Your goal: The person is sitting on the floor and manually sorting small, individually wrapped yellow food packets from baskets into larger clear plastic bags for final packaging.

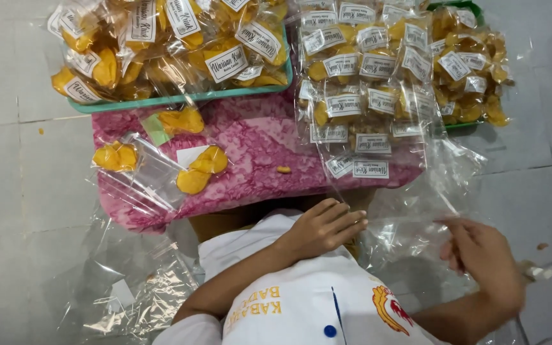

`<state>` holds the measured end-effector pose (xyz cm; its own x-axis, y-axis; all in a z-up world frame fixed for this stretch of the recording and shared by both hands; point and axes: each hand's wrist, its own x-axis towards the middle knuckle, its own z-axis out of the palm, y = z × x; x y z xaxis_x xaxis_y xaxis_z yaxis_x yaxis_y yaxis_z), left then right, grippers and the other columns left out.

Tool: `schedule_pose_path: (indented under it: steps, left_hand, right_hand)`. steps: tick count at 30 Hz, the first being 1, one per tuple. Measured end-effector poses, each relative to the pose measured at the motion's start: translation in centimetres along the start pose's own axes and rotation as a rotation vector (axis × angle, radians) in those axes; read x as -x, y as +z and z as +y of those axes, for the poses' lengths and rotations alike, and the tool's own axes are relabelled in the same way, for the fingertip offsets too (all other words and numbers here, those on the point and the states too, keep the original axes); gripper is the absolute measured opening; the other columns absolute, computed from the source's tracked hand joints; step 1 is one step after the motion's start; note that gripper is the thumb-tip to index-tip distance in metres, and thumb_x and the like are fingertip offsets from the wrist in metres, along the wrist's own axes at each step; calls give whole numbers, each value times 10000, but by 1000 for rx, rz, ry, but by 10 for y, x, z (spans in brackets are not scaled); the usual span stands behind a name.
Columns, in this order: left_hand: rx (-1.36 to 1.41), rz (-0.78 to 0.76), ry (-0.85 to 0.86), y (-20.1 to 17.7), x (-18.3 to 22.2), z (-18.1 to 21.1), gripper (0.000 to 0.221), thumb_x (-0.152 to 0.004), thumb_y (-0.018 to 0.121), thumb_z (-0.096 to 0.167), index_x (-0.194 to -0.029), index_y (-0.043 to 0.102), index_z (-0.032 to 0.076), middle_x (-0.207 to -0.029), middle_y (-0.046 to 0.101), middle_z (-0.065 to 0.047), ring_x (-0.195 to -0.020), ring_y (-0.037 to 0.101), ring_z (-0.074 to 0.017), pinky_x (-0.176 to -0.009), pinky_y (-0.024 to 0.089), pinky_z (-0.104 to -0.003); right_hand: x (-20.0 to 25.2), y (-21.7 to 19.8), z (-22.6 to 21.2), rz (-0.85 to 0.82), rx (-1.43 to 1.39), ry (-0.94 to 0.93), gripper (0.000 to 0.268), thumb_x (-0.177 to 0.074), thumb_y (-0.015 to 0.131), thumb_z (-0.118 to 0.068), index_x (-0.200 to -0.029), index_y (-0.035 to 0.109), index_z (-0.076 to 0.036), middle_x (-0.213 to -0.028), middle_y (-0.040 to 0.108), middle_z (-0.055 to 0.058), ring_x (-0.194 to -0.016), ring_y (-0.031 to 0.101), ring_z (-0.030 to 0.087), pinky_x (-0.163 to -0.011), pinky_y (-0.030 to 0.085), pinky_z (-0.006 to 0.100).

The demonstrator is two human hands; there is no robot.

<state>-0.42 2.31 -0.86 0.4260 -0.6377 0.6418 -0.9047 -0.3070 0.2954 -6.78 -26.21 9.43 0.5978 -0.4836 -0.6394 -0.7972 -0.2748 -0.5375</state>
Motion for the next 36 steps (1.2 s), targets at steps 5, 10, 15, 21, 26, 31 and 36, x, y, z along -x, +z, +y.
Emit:
schedule_pose_path:
  steps: [5, 10, 15, 21, 26, 31, 36]
  left_hand:
    - [-10, -82, 37, 6, 14, -4, 213, -905, 725, 115, -1116, 756, 111, -1199, 700, -31, -1099, 617, -200, -1032, 447, -332]
    - [-20, -124, 89, 8, 27, -5, 119, -908, 695, 138, -1023, 728, 132, -1135, 712, -11, -1110, 616, -177, -1036, 452, -301]
    - [12, -245, 56, 8, 38, -6, 35, -861, 665, 121, -883, 691, 128, -868, 667, -28, -866, 610, -193, -943, 479, -305]
    - [14, -361, 61, 23, 53, -6, 175, -880, 666, 175, -1029, 751, 139, -936, 719, -26, -884, 643, -187, -876, 471, -307]
    - [26, -374, 25, 35, 65, -3, 158, -927, 631, 242, -1021, 726, 159, -951, 728, -15, -860, 657, -191, -883, 463, -317]
    - [32, -144, 85, 54, 81, -6, 149, -960, 644, 321, -914, 688, 187, -877, 725, -31, -805, 687, -195, -839, 492, -350]
    - [24, -176, 61, 69, 100, -5, 161, -975, 630, 336, -919, 672, 190, -884, 723, -30, -797, 685, -198, -843, 495, -354]
  right_hand:
    - [27, -14, -5, 273, 119, -29, 328, -1111, 463, -56, -1304, 701, 60, -788, 682, 243, -610, 580, 305, -578, 467, 409]
    - [37, 3, -66, 274, 268, -494, 328, -1117, 560, -46, -1427, 654, 5, -918, 744, 151, -680, 670, 230, -525, 452, 322]
    - [45, 44, -143, 107, 704, -938, 432, -993, 610, -272, -1390, 655, -108, -933, 785, 104, -617, 713, 206, -488, 555, 324]
    - [-16, 96, -228, -151, 800, -1242, 531, -975, 579, -185, -1443, 495, 52, -1403, 599, 238, -1214, 606, 381, -990, 494, 496]
    - [-119, 151, -301, 51, 663, -1204, 449, -1055, 577, -240, -1408, 531, 33, -1276, 632, 257, -1050, 635, 418, -869, 492, 551]
    - [-225, 185, -312, 158, 282, -1304, 289, -1063, 704, -258, -1183, 700, 5, -981, 739, 200, -759, 721, 400, -641, 588, 503]
    - [-292, 214, -327, 91, -82, -1060, 98, -759, 742, -106, -766, 718, -10, -571, 630, 98, -410, 607, 158, -279, 484, 324]
